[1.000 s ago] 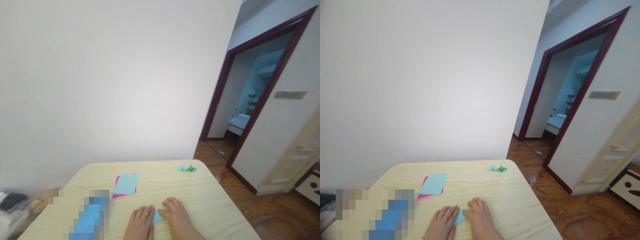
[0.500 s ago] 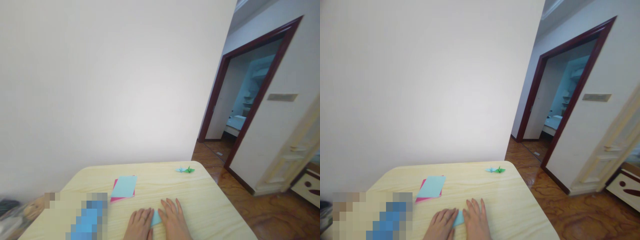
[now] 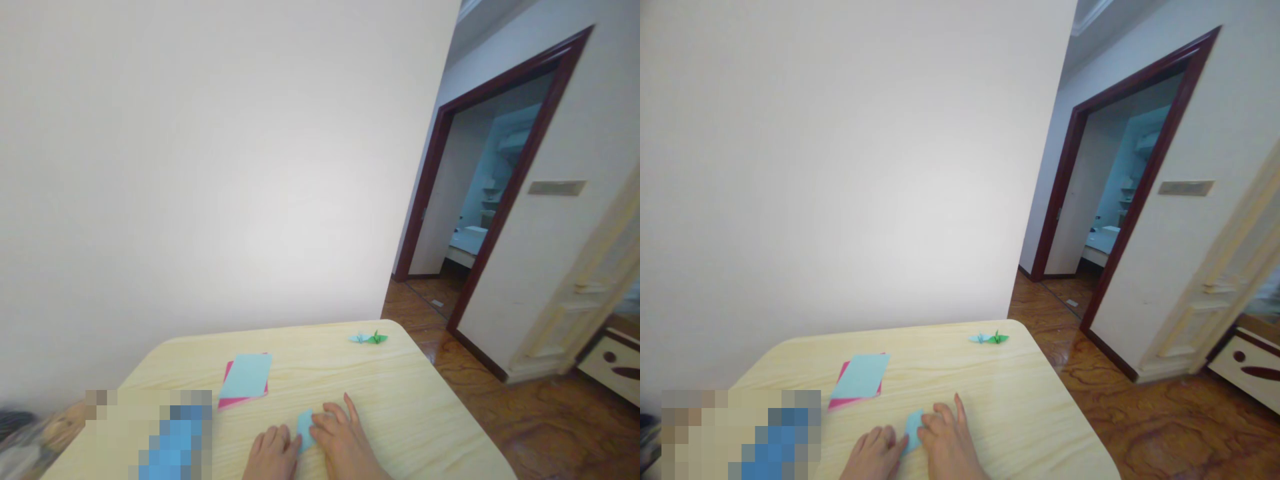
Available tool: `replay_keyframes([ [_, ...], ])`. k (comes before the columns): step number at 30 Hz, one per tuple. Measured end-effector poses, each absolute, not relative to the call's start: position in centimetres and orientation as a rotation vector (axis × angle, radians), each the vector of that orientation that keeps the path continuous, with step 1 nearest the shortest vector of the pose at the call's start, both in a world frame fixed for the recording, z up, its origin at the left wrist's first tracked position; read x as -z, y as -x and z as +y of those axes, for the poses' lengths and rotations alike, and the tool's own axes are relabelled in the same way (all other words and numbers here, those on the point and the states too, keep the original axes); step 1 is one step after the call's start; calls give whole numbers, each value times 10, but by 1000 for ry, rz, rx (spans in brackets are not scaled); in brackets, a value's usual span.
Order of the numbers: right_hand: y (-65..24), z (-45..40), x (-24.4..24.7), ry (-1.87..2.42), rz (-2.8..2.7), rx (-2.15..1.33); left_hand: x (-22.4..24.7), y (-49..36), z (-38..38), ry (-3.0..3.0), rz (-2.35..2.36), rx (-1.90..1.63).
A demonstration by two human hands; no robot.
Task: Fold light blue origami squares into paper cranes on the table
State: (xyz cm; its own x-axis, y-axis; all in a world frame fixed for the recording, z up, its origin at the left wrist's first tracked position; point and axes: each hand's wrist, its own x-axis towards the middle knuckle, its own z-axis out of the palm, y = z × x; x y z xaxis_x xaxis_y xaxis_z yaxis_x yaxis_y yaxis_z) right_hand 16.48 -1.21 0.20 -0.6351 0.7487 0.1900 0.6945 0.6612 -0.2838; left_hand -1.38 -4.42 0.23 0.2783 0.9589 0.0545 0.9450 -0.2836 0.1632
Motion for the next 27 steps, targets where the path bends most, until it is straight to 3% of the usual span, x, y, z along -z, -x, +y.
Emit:
replay_keyframes([
  [7,-175,6,-9,1136,-2543,-279,-4,32,-21,-2494,1495,-465],
  [21,-174,30,-2,929,-2628,-166,23,39,-17,-2604,1407,-784],
  [27,-172,27,-6,855,-2552,-293,15,35,-22,-2647,1485,-807],
])
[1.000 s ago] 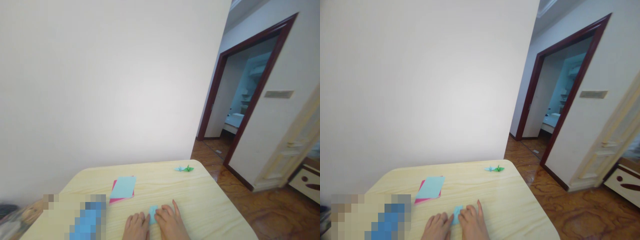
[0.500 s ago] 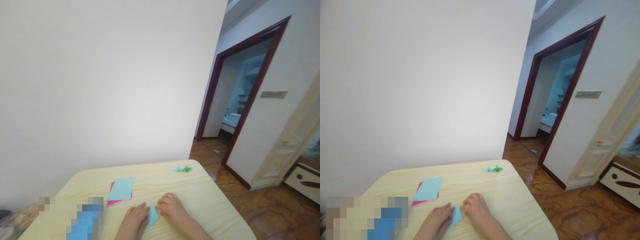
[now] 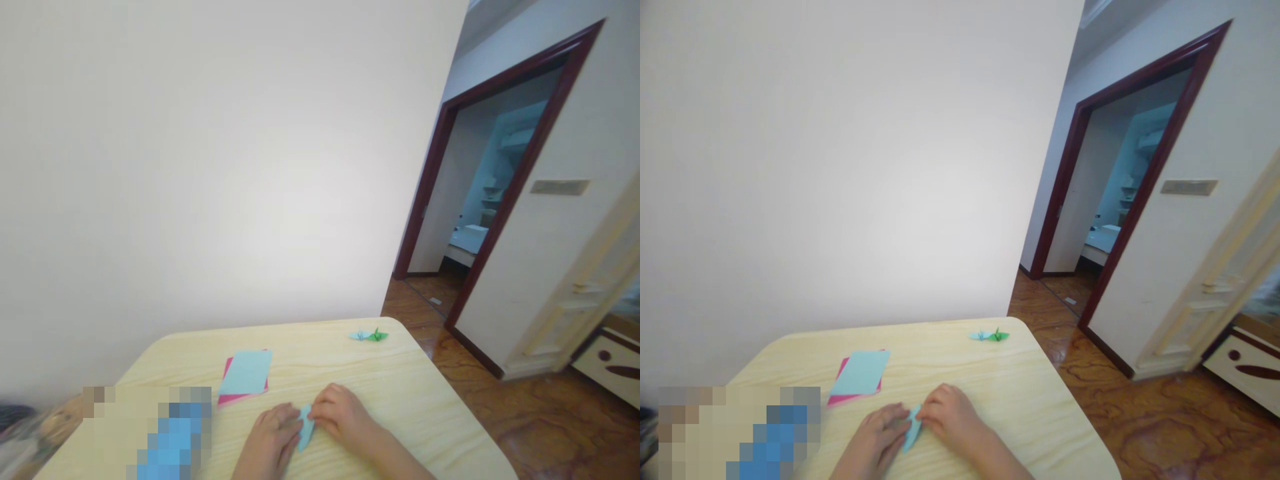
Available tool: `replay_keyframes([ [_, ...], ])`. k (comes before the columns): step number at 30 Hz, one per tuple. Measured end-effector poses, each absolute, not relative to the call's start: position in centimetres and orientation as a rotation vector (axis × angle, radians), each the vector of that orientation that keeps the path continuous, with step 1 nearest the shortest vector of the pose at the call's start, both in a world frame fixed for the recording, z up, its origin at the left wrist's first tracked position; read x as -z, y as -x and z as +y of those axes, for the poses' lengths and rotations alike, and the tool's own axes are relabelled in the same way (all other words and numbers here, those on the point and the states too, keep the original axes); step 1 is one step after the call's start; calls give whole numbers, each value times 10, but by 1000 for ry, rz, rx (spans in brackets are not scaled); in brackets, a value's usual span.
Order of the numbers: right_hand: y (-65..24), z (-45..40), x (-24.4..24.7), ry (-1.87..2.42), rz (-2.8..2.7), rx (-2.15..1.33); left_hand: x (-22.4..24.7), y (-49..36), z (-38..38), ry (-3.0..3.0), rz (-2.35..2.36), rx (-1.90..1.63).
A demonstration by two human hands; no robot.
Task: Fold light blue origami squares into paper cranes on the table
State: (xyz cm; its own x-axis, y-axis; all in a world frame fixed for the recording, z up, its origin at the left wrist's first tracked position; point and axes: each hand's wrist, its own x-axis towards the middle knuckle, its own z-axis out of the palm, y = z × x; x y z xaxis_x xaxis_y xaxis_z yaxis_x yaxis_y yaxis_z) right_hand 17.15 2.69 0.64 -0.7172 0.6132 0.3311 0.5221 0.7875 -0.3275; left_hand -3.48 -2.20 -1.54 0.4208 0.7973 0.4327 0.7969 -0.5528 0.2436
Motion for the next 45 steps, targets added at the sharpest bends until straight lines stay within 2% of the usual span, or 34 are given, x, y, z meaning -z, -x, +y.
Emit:
replay_keyframes([
  [8,-166,26,-12,1023,-2484,-399,4,31,-26,-2599,1529,-756],
  [18,-152,21,-12,1177,-2461,-322,10,34,-25,-2552,1546,-736],
  [27,-151,19,-9,1166,-2402,-355,15,37,-29,-2587,1507,-786],
  [35,-148,19,-7,1164,-2365,-335,7,33,-30,-2463,1566,-583],
  [45,-146,19,-2,1200,-2313,-336,-8,8,-38,-2251,1879,-377],
])
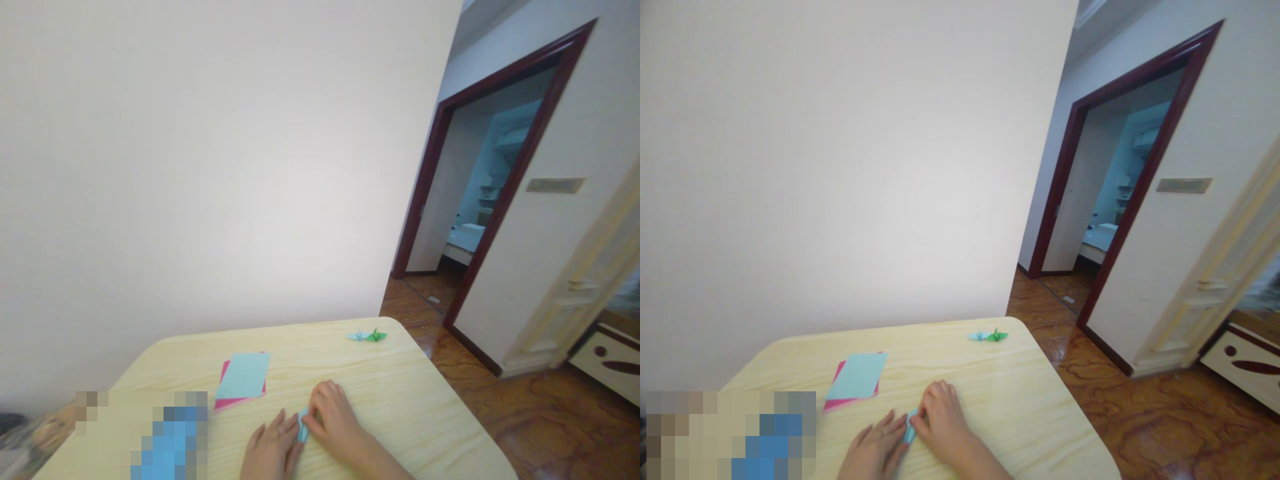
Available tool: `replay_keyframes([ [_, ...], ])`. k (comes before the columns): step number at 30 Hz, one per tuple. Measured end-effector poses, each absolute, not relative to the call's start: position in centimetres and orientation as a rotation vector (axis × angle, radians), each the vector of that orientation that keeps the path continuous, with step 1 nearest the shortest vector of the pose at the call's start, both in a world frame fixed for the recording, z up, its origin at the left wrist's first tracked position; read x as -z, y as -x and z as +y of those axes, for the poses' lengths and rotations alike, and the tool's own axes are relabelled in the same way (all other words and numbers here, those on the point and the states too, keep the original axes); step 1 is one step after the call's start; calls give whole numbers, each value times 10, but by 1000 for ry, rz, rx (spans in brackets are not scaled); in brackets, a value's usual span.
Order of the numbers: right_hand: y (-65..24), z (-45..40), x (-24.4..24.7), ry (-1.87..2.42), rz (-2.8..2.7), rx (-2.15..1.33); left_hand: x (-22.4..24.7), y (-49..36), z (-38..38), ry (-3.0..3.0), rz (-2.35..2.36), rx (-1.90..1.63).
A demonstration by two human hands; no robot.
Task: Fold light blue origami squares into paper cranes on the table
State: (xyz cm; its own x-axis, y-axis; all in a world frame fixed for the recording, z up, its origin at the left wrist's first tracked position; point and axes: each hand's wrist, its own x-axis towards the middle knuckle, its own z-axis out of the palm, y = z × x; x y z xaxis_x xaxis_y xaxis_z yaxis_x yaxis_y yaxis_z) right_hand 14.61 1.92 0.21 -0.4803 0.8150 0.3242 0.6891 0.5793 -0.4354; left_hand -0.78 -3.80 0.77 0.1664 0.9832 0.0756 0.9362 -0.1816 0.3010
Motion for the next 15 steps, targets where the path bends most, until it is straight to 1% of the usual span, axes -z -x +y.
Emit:
replay_keyframes([
  [5,-144,18,-3,1251,-2252,-352,-5,5,-39,-2301,1894,-327],
  [11,-142,18,-2,1281,-2222,-367,12,3,-37,-2403,1944,-289],
  [15,-140,18,0,1304,-2214,-364,24,8,-34,-2513,1839,-228],
])
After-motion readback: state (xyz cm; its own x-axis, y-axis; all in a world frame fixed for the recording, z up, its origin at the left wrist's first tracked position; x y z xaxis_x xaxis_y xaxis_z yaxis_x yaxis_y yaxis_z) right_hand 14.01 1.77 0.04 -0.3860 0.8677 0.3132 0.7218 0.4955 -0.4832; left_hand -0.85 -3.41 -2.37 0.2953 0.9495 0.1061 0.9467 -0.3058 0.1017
